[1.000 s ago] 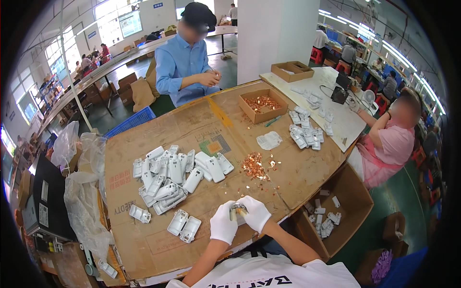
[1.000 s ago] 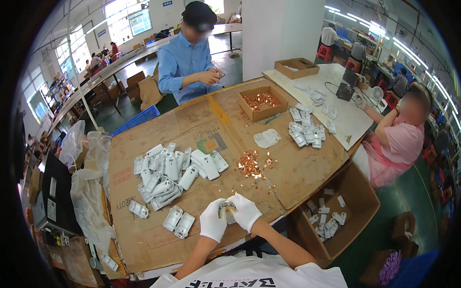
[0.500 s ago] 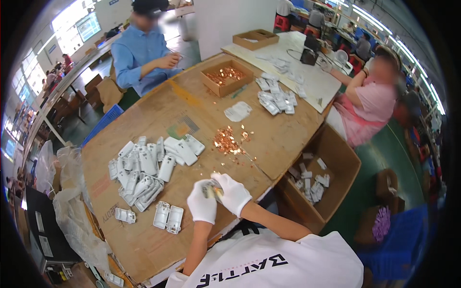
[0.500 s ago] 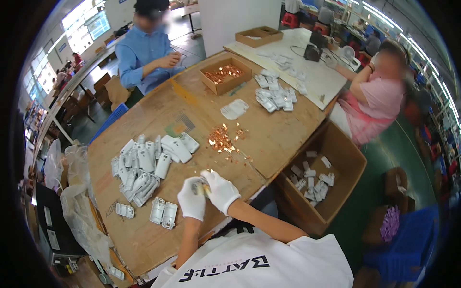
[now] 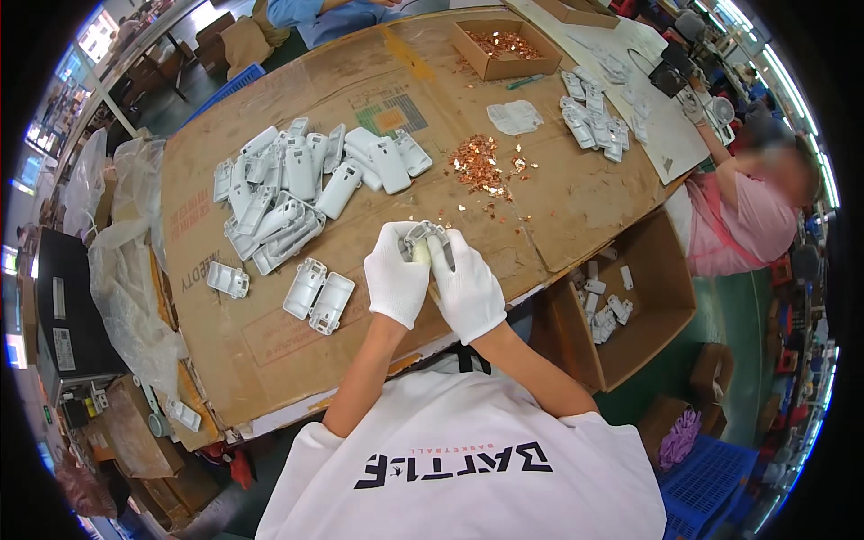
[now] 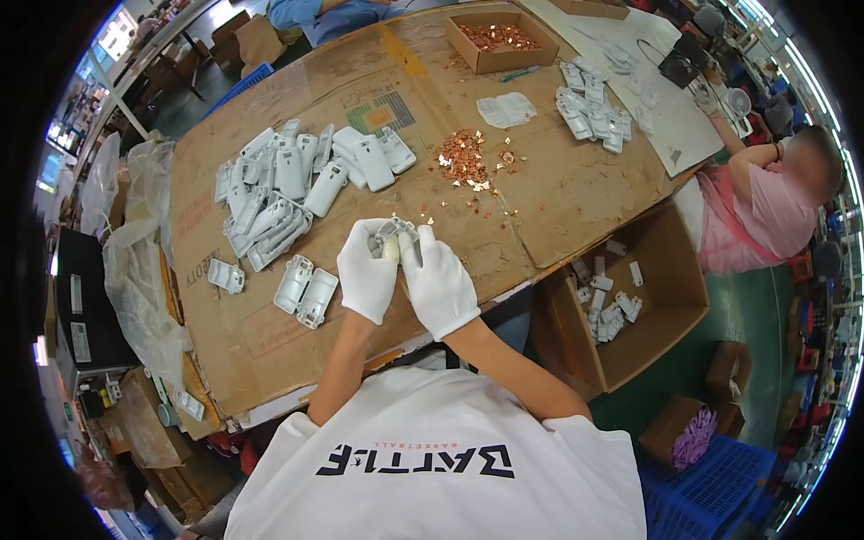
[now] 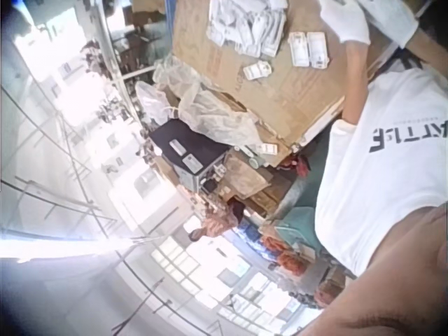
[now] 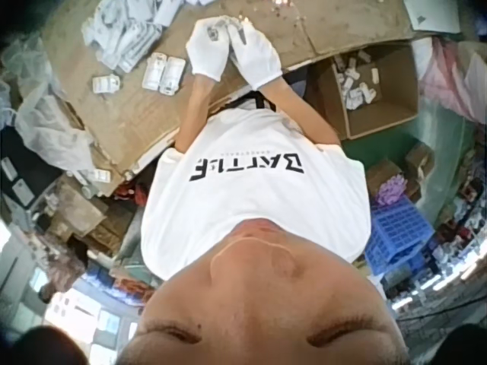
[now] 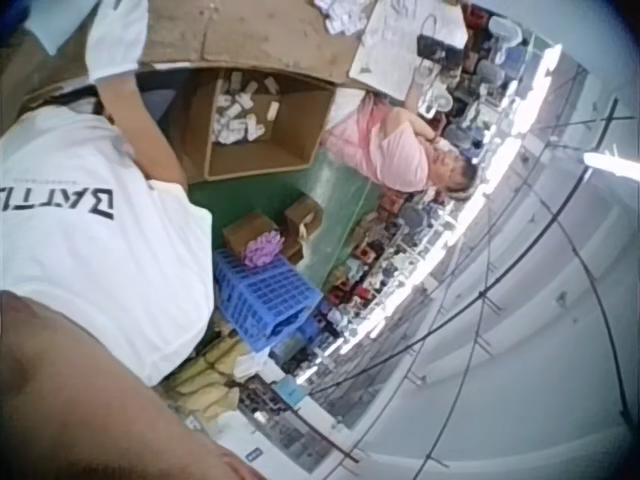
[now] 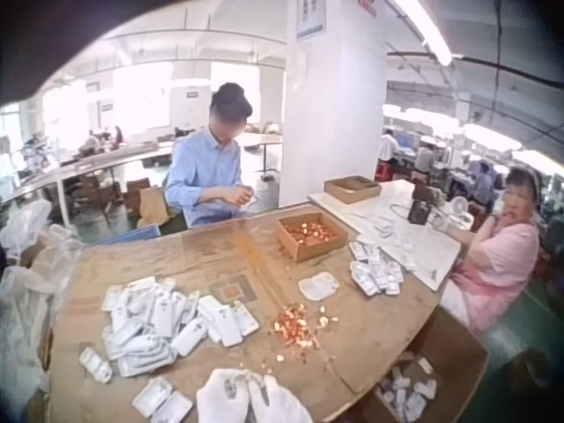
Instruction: The person picks up a white plastic housing, inserts small copper contacts into it by hand, and places the assembled unit into a cardboard box.
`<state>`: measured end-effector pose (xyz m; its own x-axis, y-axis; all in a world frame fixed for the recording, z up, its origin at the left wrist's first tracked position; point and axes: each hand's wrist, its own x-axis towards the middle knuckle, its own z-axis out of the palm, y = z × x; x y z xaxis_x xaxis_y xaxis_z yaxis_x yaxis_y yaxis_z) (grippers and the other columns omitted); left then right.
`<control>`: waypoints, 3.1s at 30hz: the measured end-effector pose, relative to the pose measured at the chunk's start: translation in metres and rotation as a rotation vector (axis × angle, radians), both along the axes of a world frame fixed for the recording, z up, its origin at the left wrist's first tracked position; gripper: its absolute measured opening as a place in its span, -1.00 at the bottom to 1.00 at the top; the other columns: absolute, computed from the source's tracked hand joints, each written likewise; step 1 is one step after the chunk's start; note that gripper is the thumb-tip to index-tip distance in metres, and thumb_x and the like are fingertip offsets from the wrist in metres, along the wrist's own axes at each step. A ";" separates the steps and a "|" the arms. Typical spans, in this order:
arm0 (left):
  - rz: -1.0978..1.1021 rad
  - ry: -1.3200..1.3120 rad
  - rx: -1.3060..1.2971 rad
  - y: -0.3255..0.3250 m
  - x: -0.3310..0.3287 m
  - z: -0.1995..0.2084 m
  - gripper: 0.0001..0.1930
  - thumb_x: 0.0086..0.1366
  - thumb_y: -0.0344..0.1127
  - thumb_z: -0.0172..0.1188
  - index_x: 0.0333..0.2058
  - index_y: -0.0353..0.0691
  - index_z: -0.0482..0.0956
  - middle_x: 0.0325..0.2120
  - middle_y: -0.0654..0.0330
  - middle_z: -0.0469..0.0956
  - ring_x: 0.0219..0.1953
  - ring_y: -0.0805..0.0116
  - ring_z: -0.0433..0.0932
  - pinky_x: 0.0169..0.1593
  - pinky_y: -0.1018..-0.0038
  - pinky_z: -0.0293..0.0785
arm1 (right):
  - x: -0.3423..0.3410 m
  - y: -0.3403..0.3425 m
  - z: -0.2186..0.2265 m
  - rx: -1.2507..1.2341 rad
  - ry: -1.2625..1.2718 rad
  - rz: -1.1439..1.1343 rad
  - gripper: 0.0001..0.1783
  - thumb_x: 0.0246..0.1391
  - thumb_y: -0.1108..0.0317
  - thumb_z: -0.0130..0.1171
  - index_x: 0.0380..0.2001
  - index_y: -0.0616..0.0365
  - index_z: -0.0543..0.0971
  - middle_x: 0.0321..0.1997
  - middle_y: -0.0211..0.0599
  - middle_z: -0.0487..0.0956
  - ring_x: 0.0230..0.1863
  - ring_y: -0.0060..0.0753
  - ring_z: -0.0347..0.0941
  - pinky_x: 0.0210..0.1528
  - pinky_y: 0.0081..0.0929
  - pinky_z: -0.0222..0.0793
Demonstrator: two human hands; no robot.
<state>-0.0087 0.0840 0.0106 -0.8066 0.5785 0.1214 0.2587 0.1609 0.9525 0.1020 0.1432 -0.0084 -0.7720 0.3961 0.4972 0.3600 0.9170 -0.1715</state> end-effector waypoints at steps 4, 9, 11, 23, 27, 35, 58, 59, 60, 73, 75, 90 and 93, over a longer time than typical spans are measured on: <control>0.016 -0.065 -0.001 0.002 0.008 0.001 -0.87 0.21 -0.47 0.19 -0.25 -0.32 0.54 -0.45 0.04 0.64 -0.40 0.33 0.65 -0.28 0.43 0.53 | 0.000 0.008 0.004 0.046 0.100 0.074 -0.55 0.07 0.41 0.14 0.05 0.35 0.45 0.13 -0.01 0.34 -0.08 -0.09 0.41 -0.10 -0.27 0.44; 0.091 0.006 -0.020 0.006 0.004 -0.003 -0.87 0.21 -0.47 0.19 -0.25 -0.31 0.54 -0.44 0.02 0.63 -0.38 0.33 0.64 -0.25 0.40 0.53 | -0.011 0.006 0.001 -0.050 0.068 0.041 -0.59 0.11 0.42 0.09 0.02 0.37 0.45 0.13 0.00 0.34 -0.02 -0.01 0.39 -0.01 -0.20 0.41; 0.086 0.017 -0.036 0.008 -0.001 -0.002 -0.87 0.21 -0.48 0.18 -0.25 -0.31 0.54 -0.44 0.03 0.63 -0.38 0.33 0.63 -0.26 0.40 0.53 | -0.008 0.011 0.007 -0.106 0.073 0.102 -0.57 0.10 0.43 0.10 0.05 0.35 0.44 0.13 -0.01 0.36 0.04 0.00 0.39 0.02 -0.20 0.41; -0.072 -0.344 0.124 0.010 -0.022 -0.029 -0.84 0.24 -0.51 0.15 -0.20 -0.38 0.55 -0.35 0.16 0.62 -0.34 0.50 0.56 -0.22 0.54 0.51 | -0.012 -0.006 -0.006 -0.039 0.149 0.086 -0.36 -0.24 0.50 0.27 0.04 0.23 0.40 0.20 0.02 0.36 0.10 0.12 0.36 0.07 -0.14 0.37; -0.103 -0.535 0.103 0.007 -0.011 -0.013 -0.82 0.25 -0.53 0.13 -0.16 -0.38 0.53 -0.33 0.20 0.61 -0.32 0.50 0.55 -0.20 0.54 0.50 | -0.002 0.008 -0.004 -0.080 0.196 0.090 -0.35 -0.23 0.48 0.31 0.06 0.14 0.42 0.17 -0.12 0.37 0.08 0.00 0.39 0.06 -0.17 0.37; -0.450 -0.595 0.361 -0.008 0.006 0.018 -0.34 0.20 -0.52 0.16 0.28 -0.28 0.17 0.18 0.06 0.35 0.24 0.29 0.31 0.28 0.38 0.23 | 0.008 0.019 0.011 -0.164 0.133 0.074 -0.17 -0.24 0.45 0.36 0.22 0.01 0.39 0.31 0.04 0.29 0.00 -0.03 0.49 -0.10 -0.27 0.49; -0.204 -0.819 0.325 0.026 0.010 -0.010 -0.73 0.46 -0.18 -0.06 -0.11 -0.25 0.47 -0.30 0.19 0.55 -0.26 0.43 0.52 -0.17 0.51 0.47 | -0.006 0.021 0.012 -0.129 -0.039 0.099 -0.62 -0.03 0.36 0.13 -0.08 0.17 0.53 0.06 -0.16 0.49 -0.44 -0.23 0.50 -0.46 -0.34 0.55; -0.225 -0.801 0.291 0.025 0.008 -0.006 -0.71 0.46 -0.17 -0.06 -0.07 -0.26 0.47 -0.29 0.19 0.55 -0.26 0.43 0.52 -0.16 0.52 0.47 | -0.005 0.023 0.008 -0.125 -0.035 0.089 -0.62 -0.03 0.36 0.13 -0.08 0.17 0.53 0.06 -0.16 0.49 -0.44 -0.23 0.50 -0.46 -0.34 0.55; -0.252 -0.781 0.300 0.022 0.008 -0.015 -0.66 0.46 -0.16 -0.08 0.01 -0.28 0.45 -0.27 0.17 0.56 -0.25 0.41 0.53 -0.15 0.52 0.48 | -0.002 0.023 0.004 -0.100 -0.005 0.096 -0.63 -0.04 0.36 0.13 -0.10 0.16 0.53 0.06 -0.17 0.50 -0.44 -0.25 0.50 -0.47 -0.36 0.54; -0.133 -0.968 0.314 0.017 0.022 -0.014 -0.69 0.46 -0.19 -0.07 -0.02 -0.29 0.45 -0.28 0.16 0.56 -0.27 0.41 0.54 -0.17 0.50 0.49 | 0.004 0.020 0.007 -0.090 -0.043 0.138 -0.71 -0.06 0.33 0.13 -0.19 0.08 0.56 -0.04 -0.29 0.51 -0.45 -0.40 0.50 -0.53 -0.44 0.51; -0.135 -0.933 0.319 0.016 0.022 -0.017 -0.69 0.46 -0.19 -0.08 -0.02 -0.29 0.45 -0.29 0.16 0.56 -0.28 0.42 0.53 -0.17 0.50 0.49 | 0.005 0.019 0.006 -0.085 -0.022 0.141 -0.71 -0.06 0.33 0.13 -0.20 0.08 0.56 -0.04 -0.31 0.51 -0.46 -0.41 0.49 -0.53 -0.44 0.50; -0.148 -0.802 0.333 0.021 0.021 -0.005 -0.70 0.47 -0.20 -0.12 -0.04 -0.26 0.47 -0.29 0.26 0.52 -0.26 0.50 0.49 -0.15 0.55 0.46 | 0.002 0.024 0.014 -0.133 0.035 0.107 -0.63 -0.14 0.30 0.22 -0.18 0.09 0.53 -0.14 -0.32 0.49 -0.39 -0.33 0.53 -0.45 -0.37 0.51; -0.136 -0.882 0.385 0.022 0.022 -0.033 -0.74 0.47 -0.19 -0.10 -0.09 -0.19 0.50 -0.27 0.31 0.51 -0.22 0.50 0.47 -0.12 0.51 0.46 | 0.001 0.023 0.011 -0.228 0.048 0.131 -0.69 -0.10 0.32 0.19 -0.21 0.09 0.52 -0.14 -0.25 0.49 -0.38 -0.20 0.56 -0.41 -0.25 0.52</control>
<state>0.0137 0.1065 -0.0224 -0.6279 0.7204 -0.2945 -0.5799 -0.1807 0.7944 0.1028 0.1662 0.0023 -0.8019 0.4004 0.4435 0.2276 0.8910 -0.3929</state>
